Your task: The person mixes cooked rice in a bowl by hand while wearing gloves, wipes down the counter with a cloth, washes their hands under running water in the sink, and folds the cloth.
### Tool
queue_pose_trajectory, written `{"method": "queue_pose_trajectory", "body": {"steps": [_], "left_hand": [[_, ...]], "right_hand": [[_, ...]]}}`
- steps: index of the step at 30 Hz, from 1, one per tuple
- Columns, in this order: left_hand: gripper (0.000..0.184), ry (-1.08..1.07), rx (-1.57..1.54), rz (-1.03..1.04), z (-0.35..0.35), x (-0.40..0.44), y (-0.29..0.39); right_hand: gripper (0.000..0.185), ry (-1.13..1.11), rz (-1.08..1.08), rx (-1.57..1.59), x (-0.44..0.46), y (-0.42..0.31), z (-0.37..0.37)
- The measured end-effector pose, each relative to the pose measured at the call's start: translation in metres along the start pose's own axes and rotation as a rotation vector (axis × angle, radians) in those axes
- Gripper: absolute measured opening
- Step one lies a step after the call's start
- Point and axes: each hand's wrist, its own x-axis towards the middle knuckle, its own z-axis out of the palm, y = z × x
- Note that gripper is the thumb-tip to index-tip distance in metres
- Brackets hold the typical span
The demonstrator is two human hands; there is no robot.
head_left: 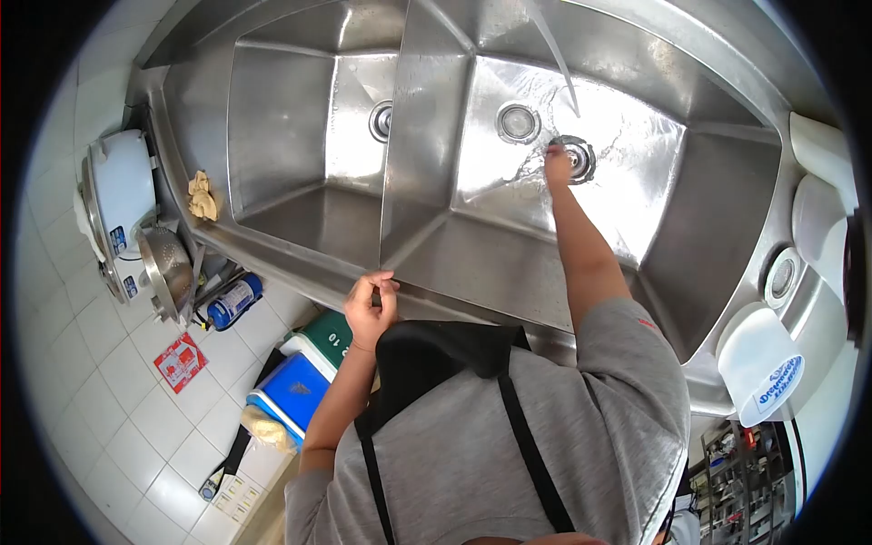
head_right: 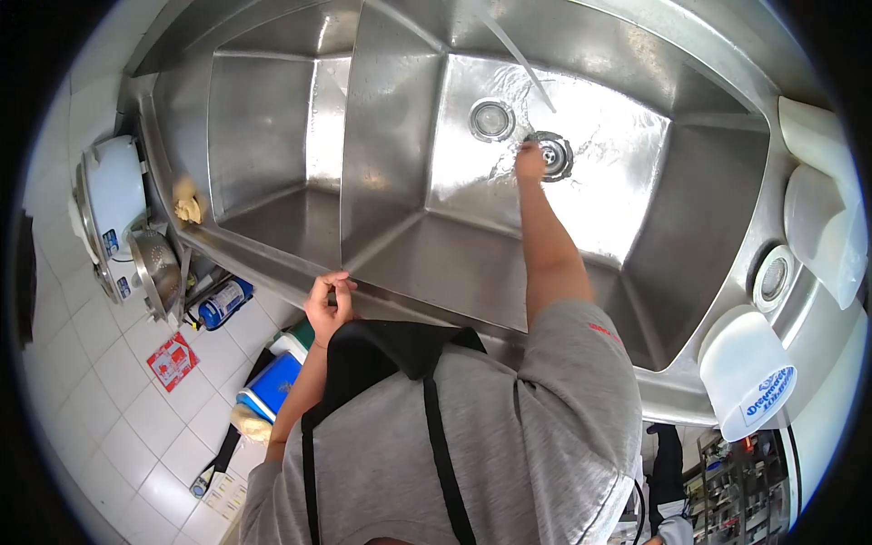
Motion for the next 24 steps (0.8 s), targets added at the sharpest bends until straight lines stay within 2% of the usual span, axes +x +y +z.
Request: {"method": "queue_pose_trajectory", "body": {"steps": [1, 2, 3, 5, 6, 9, 11, 12, 13, 14, 15, 17, 20, 21, 24], "left_hand": [[0.006, -0.002, 0.001, -0.007, 0.000, 0.000, 0.001], [0.006, -0.002, 0.002, -0.014, 0.000, -0.001, 0.001], [0.006, -0.001, 0.004, -0.021, 0.000, 0.000, 0.001], [0.007, -0.001, 0.010, -0.004, 0.000, 0.000, -0.001], [0.007, 0.001, 0.011, 0.007, 0.000, 0.000, -0.001], [0.006, 0.007, 0.015, 0.012, 0.000, 0.000, -0.002], [0.006, 0.007, 0.022, 0.012, -0.001, 0.001, 0.001], [0.006, 0.015, 0.020, 0.021, -0.001, 0.001, -0.001], [0.006, 0.021, 0.014, 0.028, 0.000, 0.001, -0.004], [0.006, 0.024, 0.008, 0.031, 0.000, -0.002, -0.005], [0.006, 0.017, 0.007, 0.030, 0.000, -0.003, -0.005], [0.006, 0.014, 0.006, 0.032, -0.001, -0.001, -0.003], [0.006, 0.007, -0.004, 0.006, -0.002, -0.003, -0.002], [0.006, 0.009, -0.009, -0.006, -0.002, -0.003, -0.002], [0.006, 0.037, -0.026, 0.029, -0.002, -0.004, -0.002]], "right_hand": [[0.017, -0.147, -0.002, -0.026, -0.007, -0.004, 0.024], [0.018, -0.248, -0.241, -0.050, -0.024, -0.008, 0.042], [0.022, -0.481, -0.189, 0.114, -0.044, -0.020, 0.053], [0.027, -0.939, -0.251, 0.029, -0.073, -0.042, 0.065], [0.028, -1.154, 0.008, 0.032, -0.085, -0.051, 0.069], [0.026, -0.754, -0.515, -0.025, -0.064, 0.022, 0.110], [0.023, -0.575, -0.092, 0.055, -0.025, 0.045, 0.087], [0.018, -0.298, -0.065, 0.140, -0.001, 0.058, 0.073], [0.015, -0.134, -0.031, 0.052, 0.007, 0.045, 0.030], [0.011, -0.136, 0.132, 0.014, 0.030, 0.053, 0.023], [0.009, -0.102, -0.298, -0.390, 0.063, 0.103, 0.042], [0.008, -0.409, 0.445, 0.965, 0.054, 0.015, -0.029], [0.012, -0.091, 0.565, 1.215, 0.064, -0.076, -0.068], [0.015, -0.144, 0.531, 1.154, 0.077, -0.085, -0.070], [0.019, -0.185, 0.570, 1.278, 0.087, -0.130, -0.088]]}}
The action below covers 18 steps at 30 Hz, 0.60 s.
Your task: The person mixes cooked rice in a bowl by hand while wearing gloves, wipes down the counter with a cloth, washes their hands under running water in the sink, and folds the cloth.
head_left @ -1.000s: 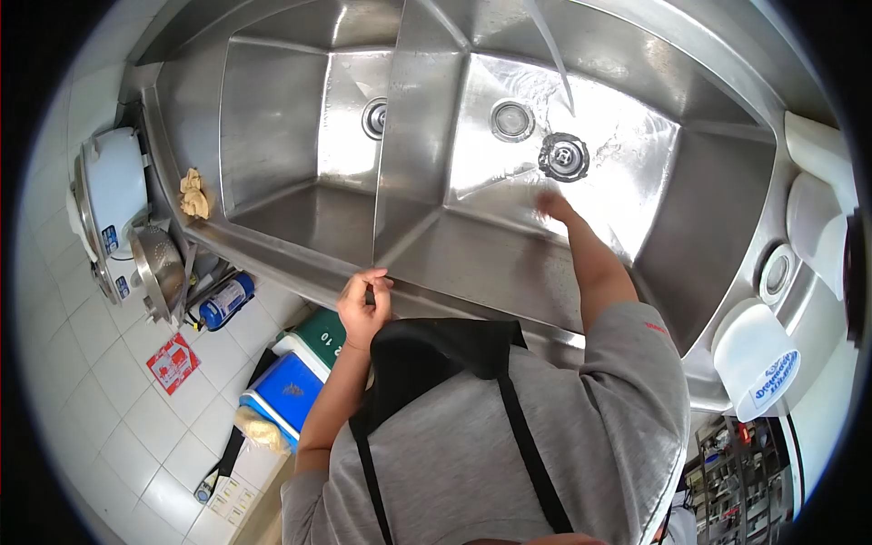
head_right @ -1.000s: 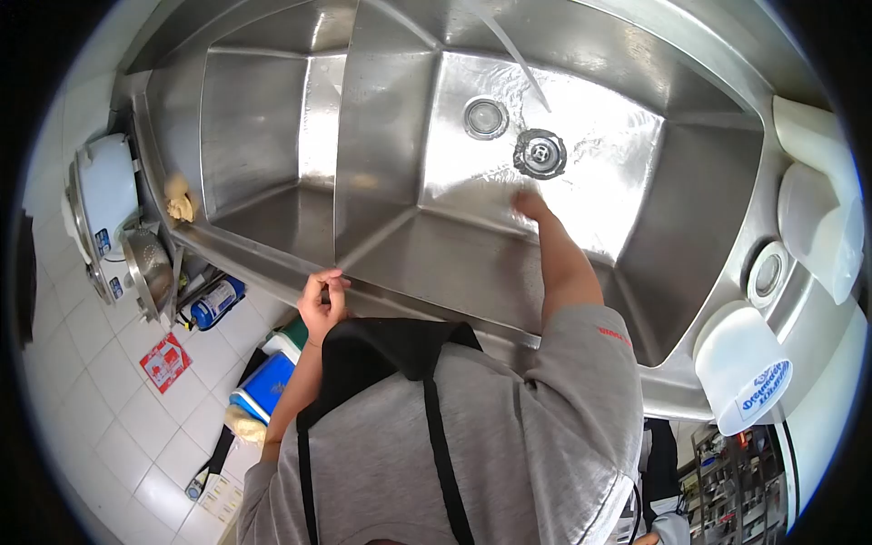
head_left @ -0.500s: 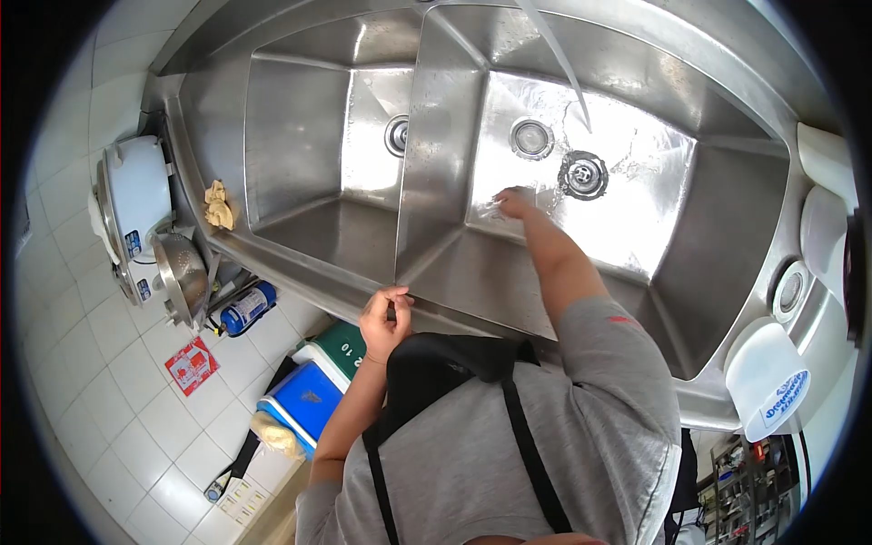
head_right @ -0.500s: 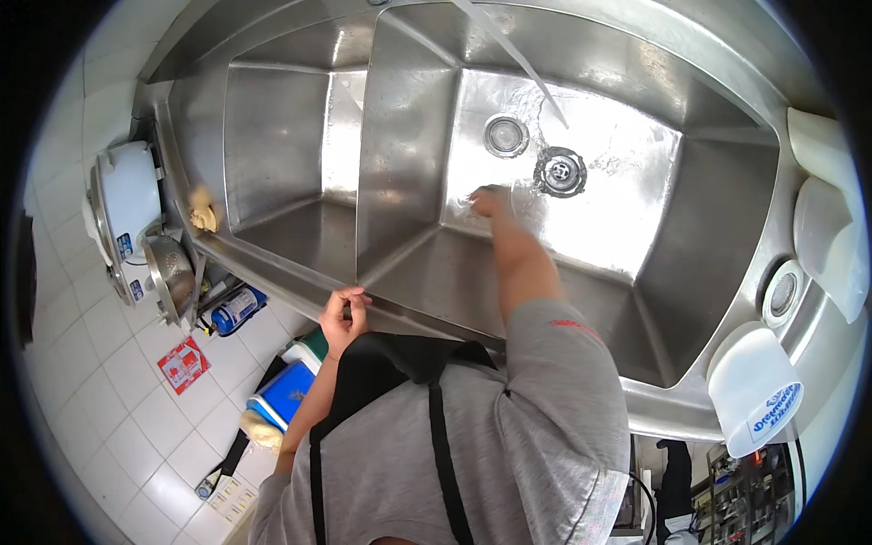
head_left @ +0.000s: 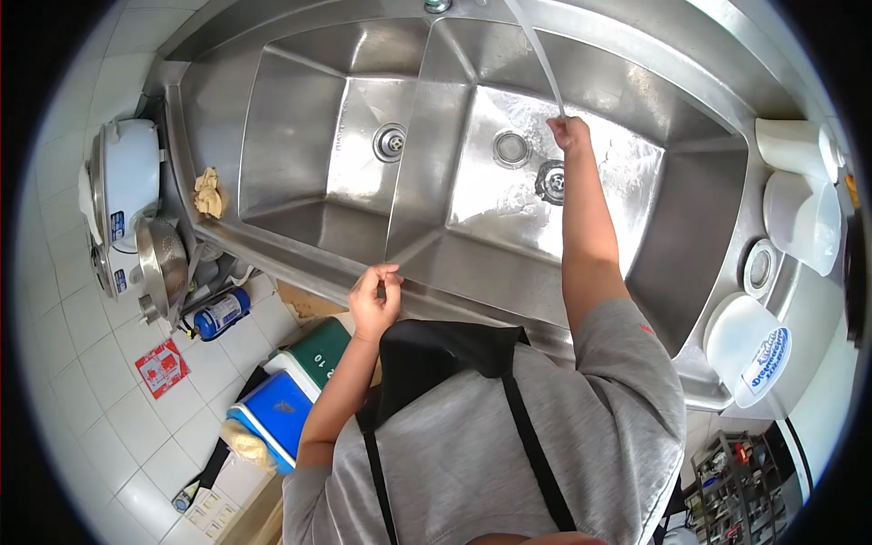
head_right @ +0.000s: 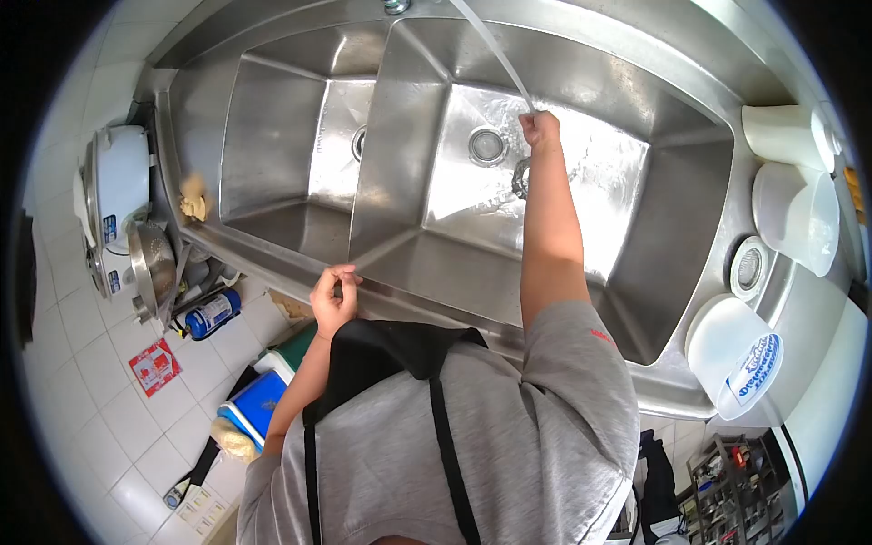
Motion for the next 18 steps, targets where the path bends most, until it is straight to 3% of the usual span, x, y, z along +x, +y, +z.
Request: {"method": "queue_pose_trajectory", "body": {"steps": [5, 6, 9, 12, 18], "left_hand": [[0.006, 0.046, -0.028, 0.051, -0.002, 0.001, 0.005], [0.006, 0.052, -0.033, 0.060, -0.002, 0.000, 0.003], [0.006, 0.057, -0.045, 0.050, -0.004, -0.001, 0.004], [0.006, 0.060, -0.039, 0.060, -0.005, -0.001, 0.003], [0.007, 0.074, 0.004, 0.109, -0.005, 0.003, 0.001]], "right_hand": [[0.025, -0.224, -0.093, 0.114, -0.028, -0.022, 0.041], [0.025, -0.257, -0.020, 0.197, -0.035, -0.026, 0.049], [0.024, -0.188, 0.020, 0.348, -0.052, -0.029, 0.066], [0.020, -0.115, -0.043, 0.232, -0.025, -0.022, 0.061], [0.016, 0.179, -0.110, 0.306, -0.026, 0.010, 0.043]]}}
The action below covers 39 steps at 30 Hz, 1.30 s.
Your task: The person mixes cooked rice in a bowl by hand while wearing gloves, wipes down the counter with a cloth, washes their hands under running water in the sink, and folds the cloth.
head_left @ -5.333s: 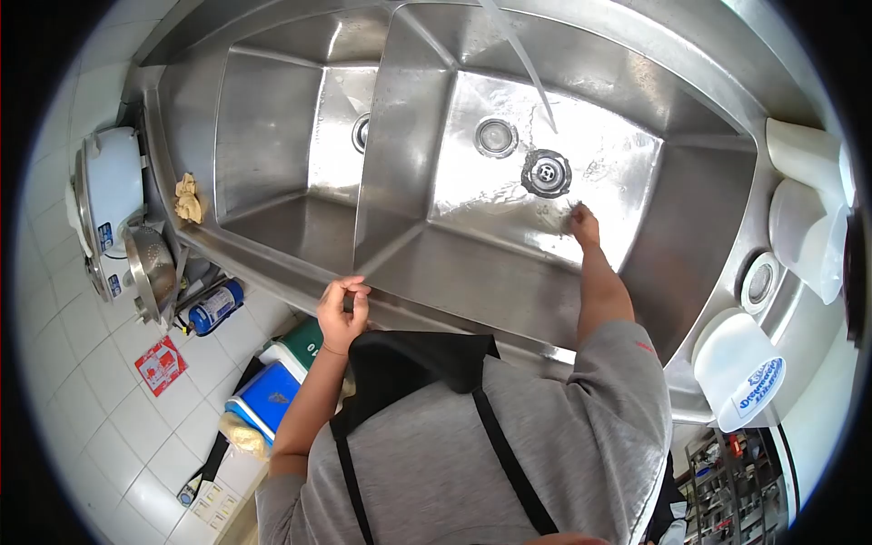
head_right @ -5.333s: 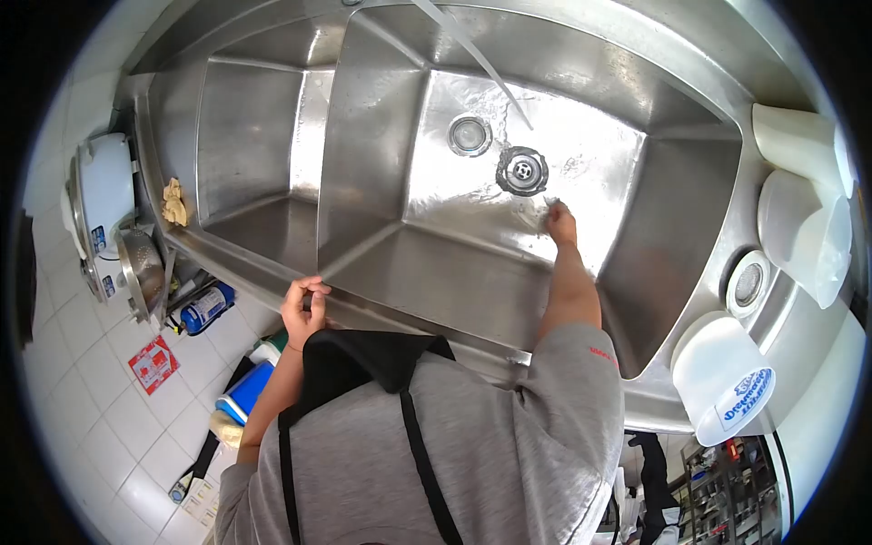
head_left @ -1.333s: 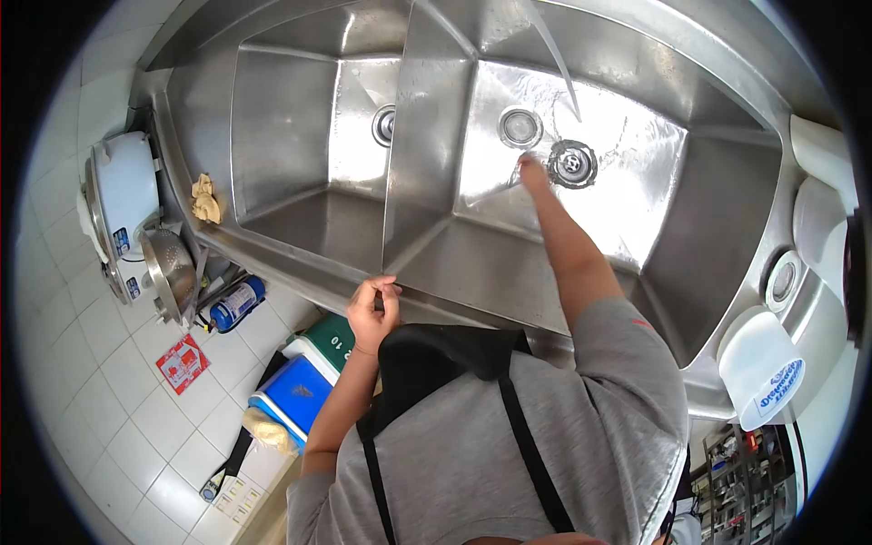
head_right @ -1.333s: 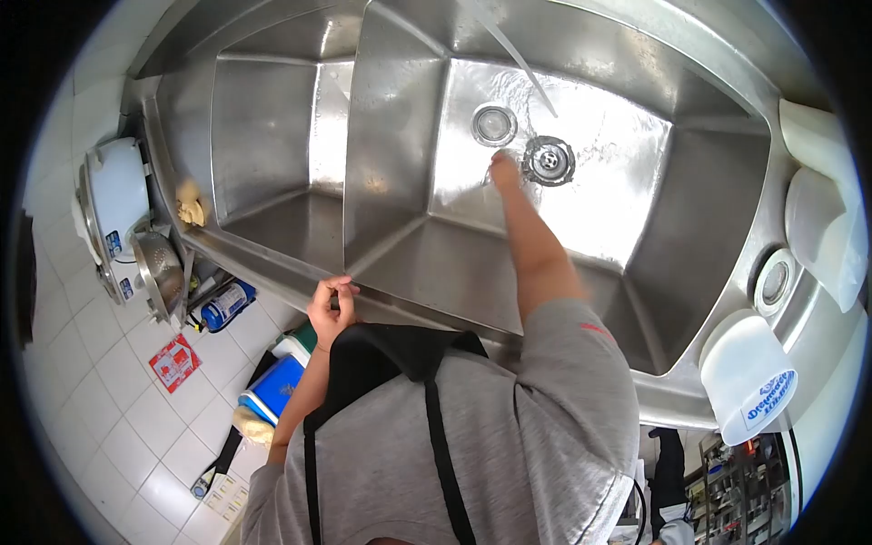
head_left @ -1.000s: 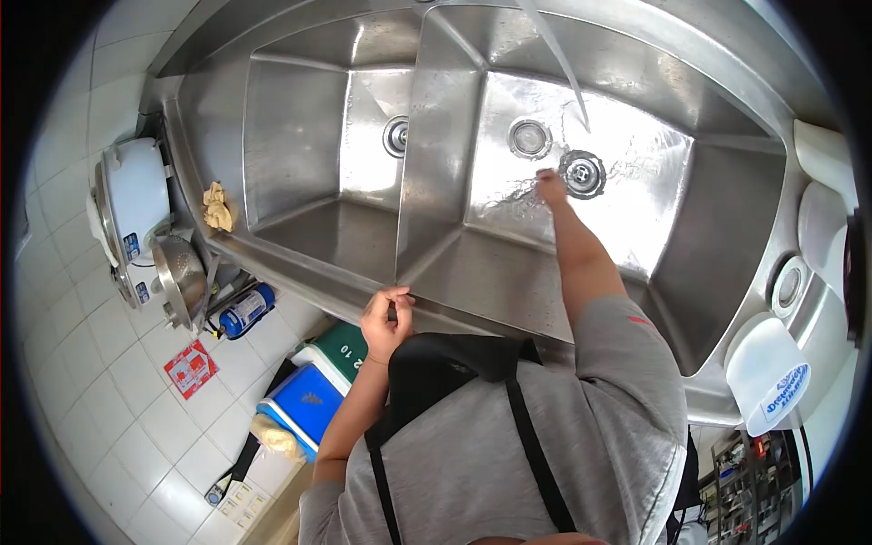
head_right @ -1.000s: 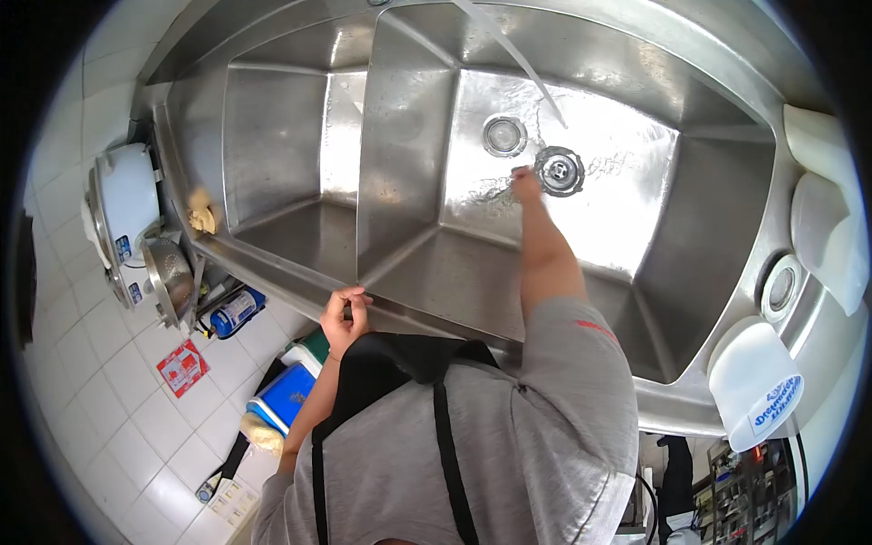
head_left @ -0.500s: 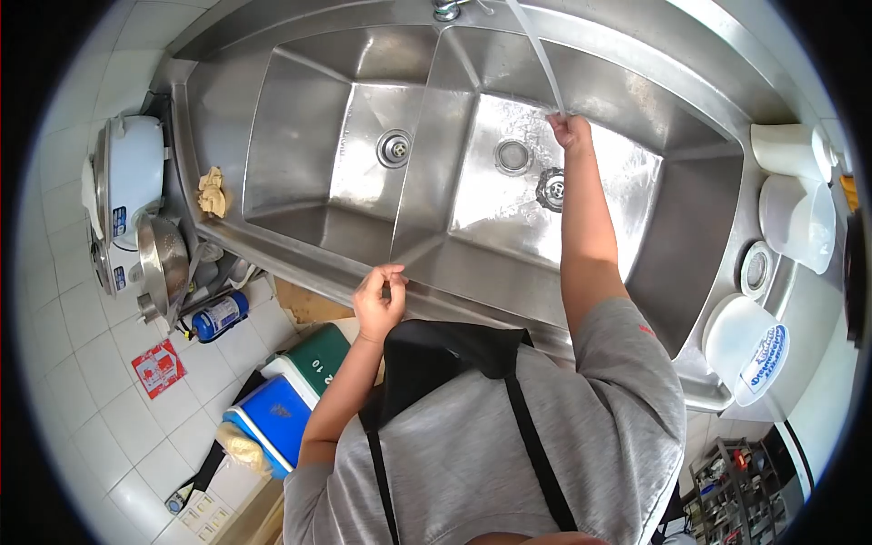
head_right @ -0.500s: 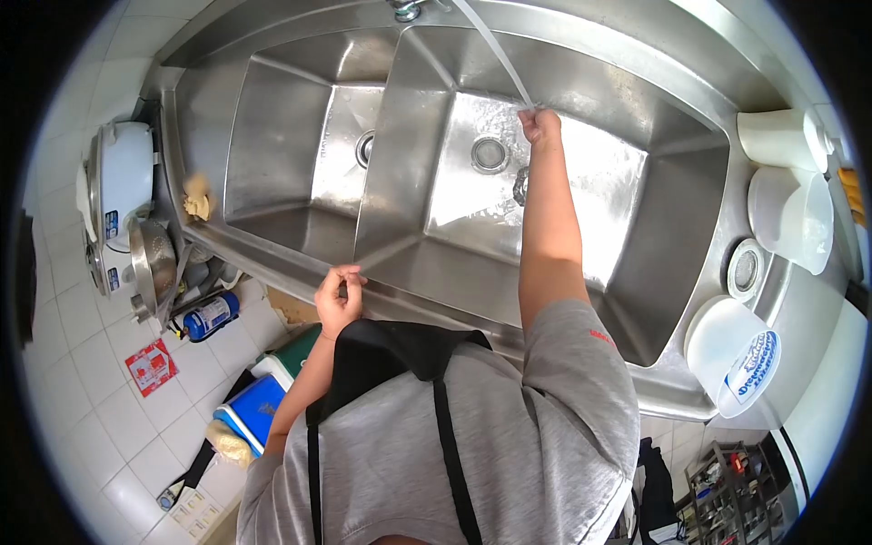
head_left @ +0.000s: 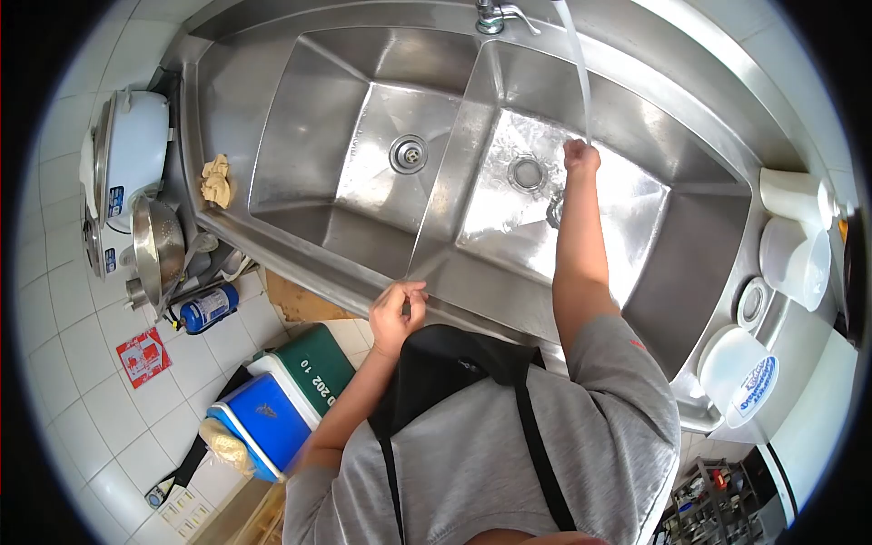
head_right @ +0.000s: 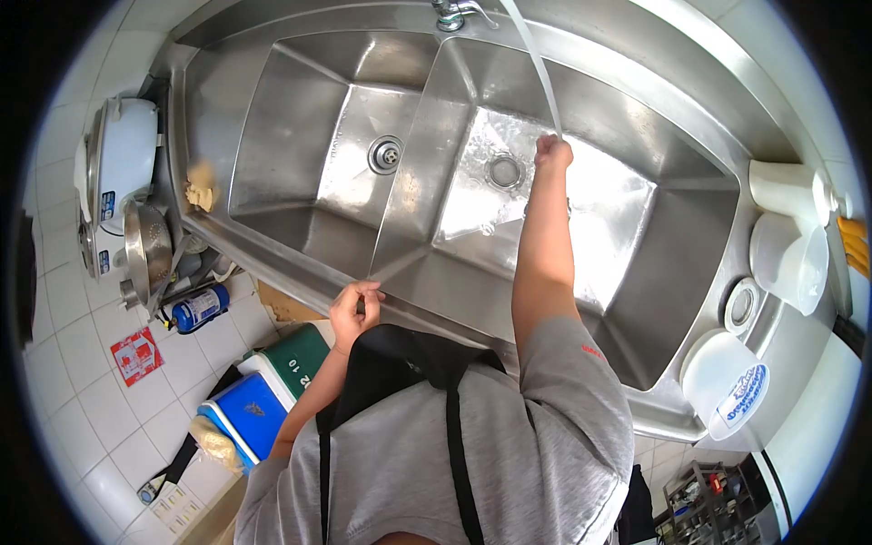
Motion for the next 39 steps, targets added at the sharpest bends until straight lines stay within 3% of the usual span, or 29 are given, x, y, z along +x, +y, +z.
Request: {"method": "queue_pose_trajectory", "body": {"steps": [3, 6, 9, 12, 13, 15, 17, 20, 23, 27, 28, 31, 34, 37, 39], "left_hand": [[0.009, 0.001, 0.015, 0.002, 0.000, 0.000, -0.003], [0.009, 0.008, -0.010, -0.019, 0.002, -0.003, -0.009], [0.009, -0.032, 0.016, -0.007, -0.001, -0.001, -0.008], [0.008, -0.055, -0.028, -0.035, -0.002, 0.002, -0.006], [0.008, -0.066, -0.034, -0.035, -0.002, 0.002, -0.006], [0.008, -0.059, -0.028, -0.045, -0.003, 0.001, -0.005], [0.008, -0.048, -0.027, -0.048, 0.000, 0.003, -0.004], [0.008, -0.046, -0.026, -0.057, -0.001, 0.001, -0.003], [0.008, -0.059, 0.024, -0.033, -0.001, 0.002, -0.003], [0.007, -0.063, 0.029, -0.025, -0.001, -0.001, -0.006], [0.006, -0.050, 0.032, -0.012, 0.000, 0.000, -0.004], [0.006, -0.041, 0.012, -0.056, -0.001, -0.001, -0.001], [0.007, -0.044, 0.013, -0.086, -0.001, 0.001, 0.003], [0.007, -0.018, 0.028, -0.040, 0.000, 0.003, 0.003], [0.007, -0.011, 0.039, -0.023, 0.001, 0.002, -0.001]], "right_hand": [[0.016, 0.079, -0.258, 0.156, 0.012, 0.025, -0.022], [0.024, 0.133, -0.439, -0.117, 0.039, 0.066, -0.049], [0.035, -0.328, -0.790, -1.636, 0.015, 0.096, -0.060], [0.042, -0.707, -1.276, -2.253, 0.002, 0.103, -0.085], [0.044, -0.603, -1.087, -2.356, 0.011, 0.101, -0.091], [0.047, -0.521, -1.053, -2.222, 0.035, 0.085, -0.107], [0.044, -0.224, -1.034, -2.200, 0.045, 0.059, -0.126], [0.046, 0.252, -0.590, -1.890, 0.035, 0.017, -0.124], [0.047, 0.310, -0.449, -1.716, 0.036, -0.010, -0.113], [0.044, 0.228, -0.458, -1.873, 0.033, -0.019, -0.095], [0.042, 0.311, -0.425, -1.812, 0.023, -0.018, -0.090], [0.038, 0.285, -0.310, -1.901, 0.033, -0.022, -0.085], [0.033, 0.478, -0.497, -1.854, 0.019, -0.030, -0.083], [0.032, 0.539, -0.549, -1.821, 0.024, -0.041, -0.095], [0.031, 0.511, -0.585, -1.431, 0.027, -0.037, -0.103]]}}
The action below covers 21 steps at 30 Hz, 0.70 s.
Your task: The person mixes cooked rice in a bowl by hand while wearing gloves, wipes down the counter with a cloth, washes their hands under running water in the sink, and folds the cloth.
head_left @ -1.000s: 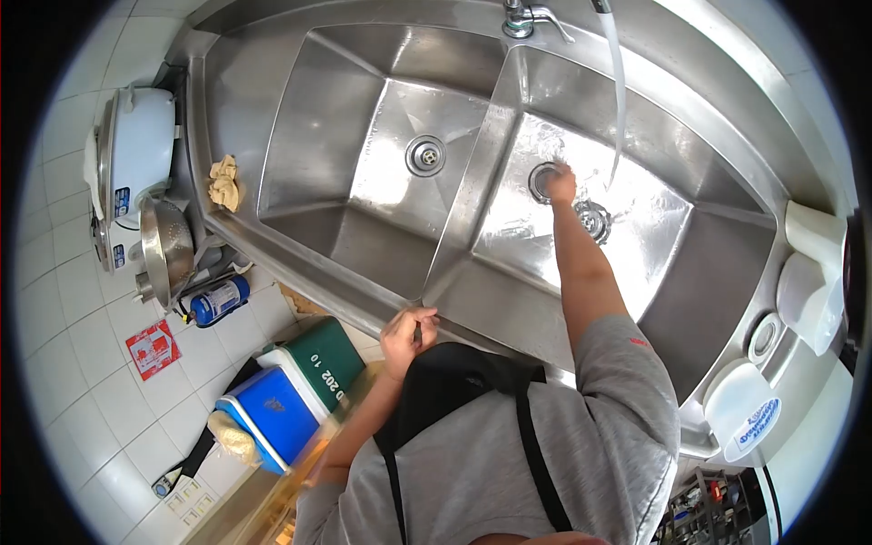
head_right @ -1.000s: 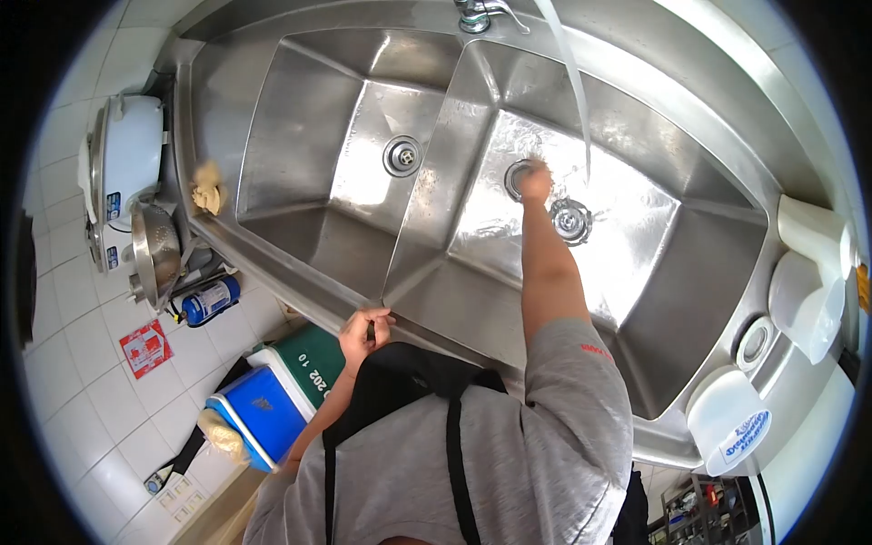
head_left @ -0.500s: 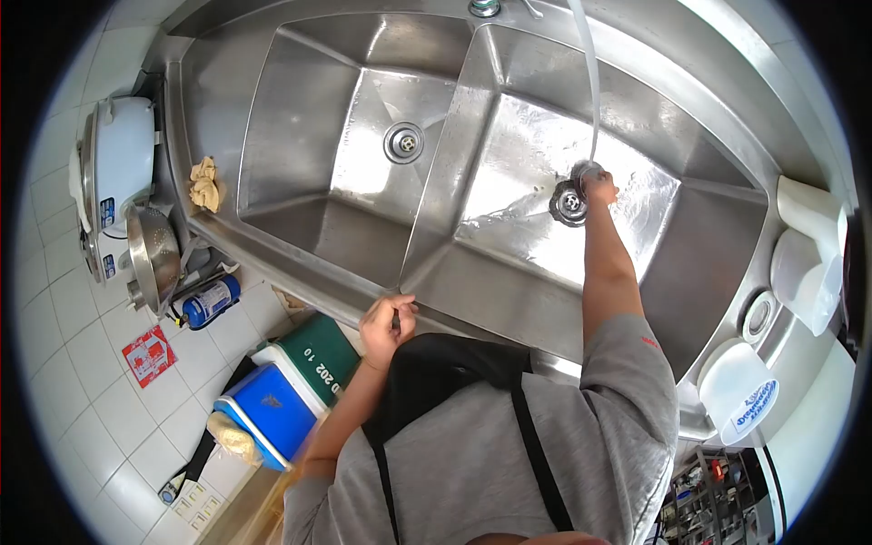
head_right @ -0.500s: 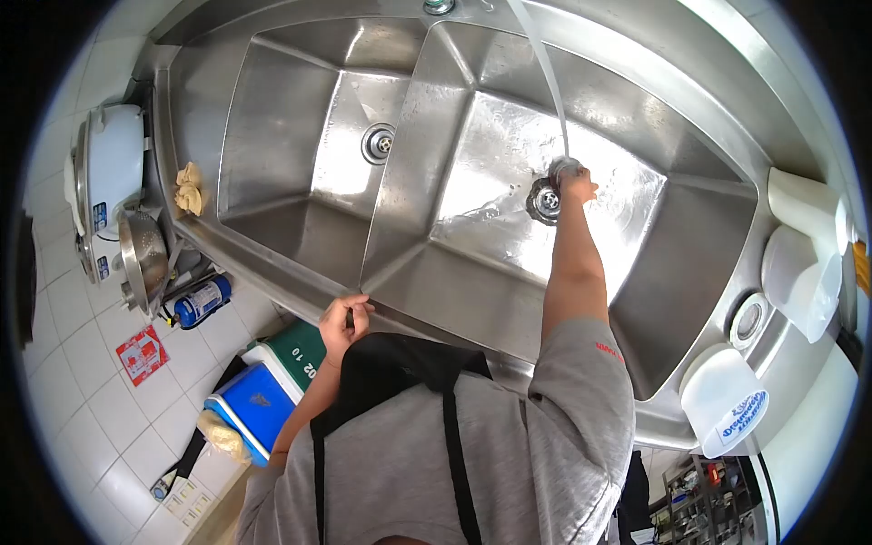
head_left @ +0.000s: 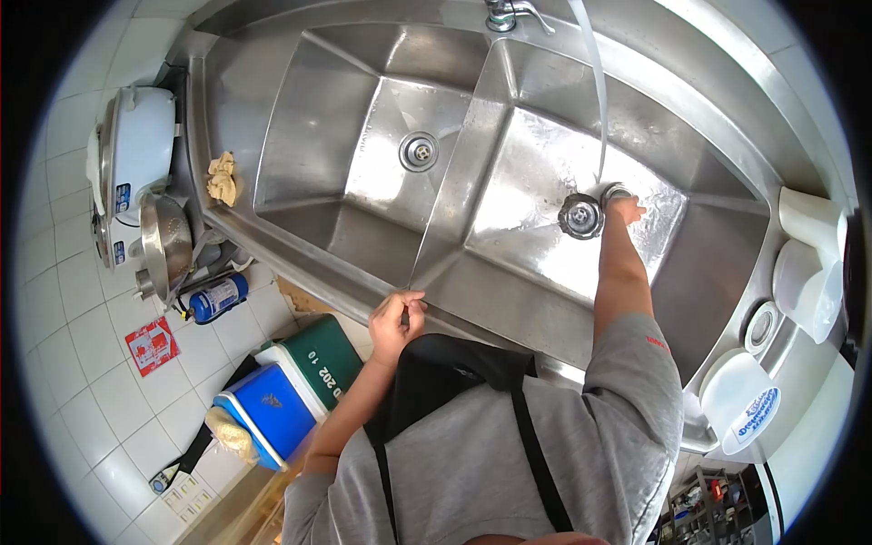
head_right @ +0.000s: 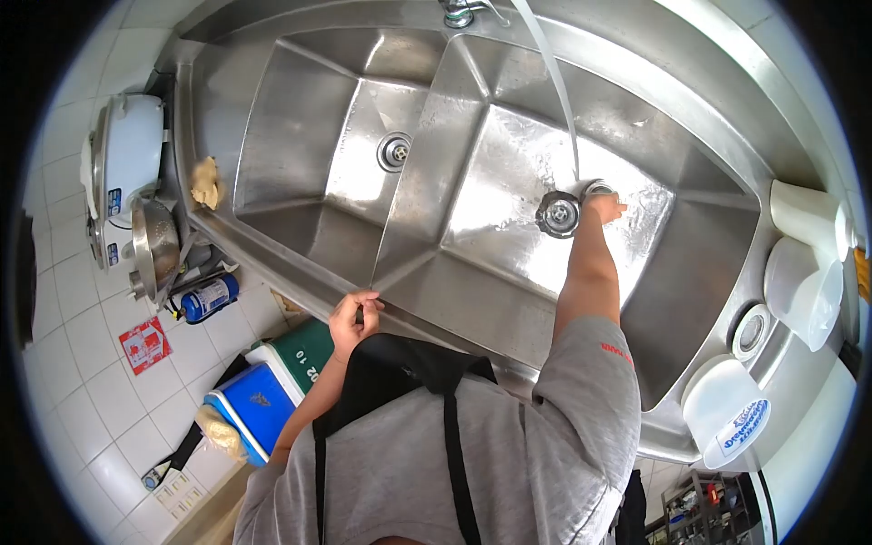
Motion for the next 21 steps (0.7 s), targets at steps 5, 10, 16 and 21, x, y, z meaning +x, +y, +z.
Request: {"method": "queue_pose_trajectory", "body": {"steps": [5, 10, 16, 21], "left_hand": [[0.007, -0.027, -0.014, -0.035, -0.001, 0.000, 0.001], [0.009, -0.058, 0.015, -0.062, -0.001, 0.000, 0.002], [0.010, -0.059, 0.010, -0.049, 0.000, 0.001, 0.002], [0.008, -0.084, -0.013, -0.048, 0.002, -0.002, -0.003]], "right_hand": [[0.015, -0.100, -0.619, 0.011, -0.052, 0.037, 0.050], [0.053, -0.510, -1.642, -0.648, -0.140, 0.047, 0.074], [0.066, -0.460, -1.580, -0.919, -0.070, 0.082, 0.070], [0.066, -0.289, -1.073, -0.875, -0.006, 0.089, -0.002]]}}
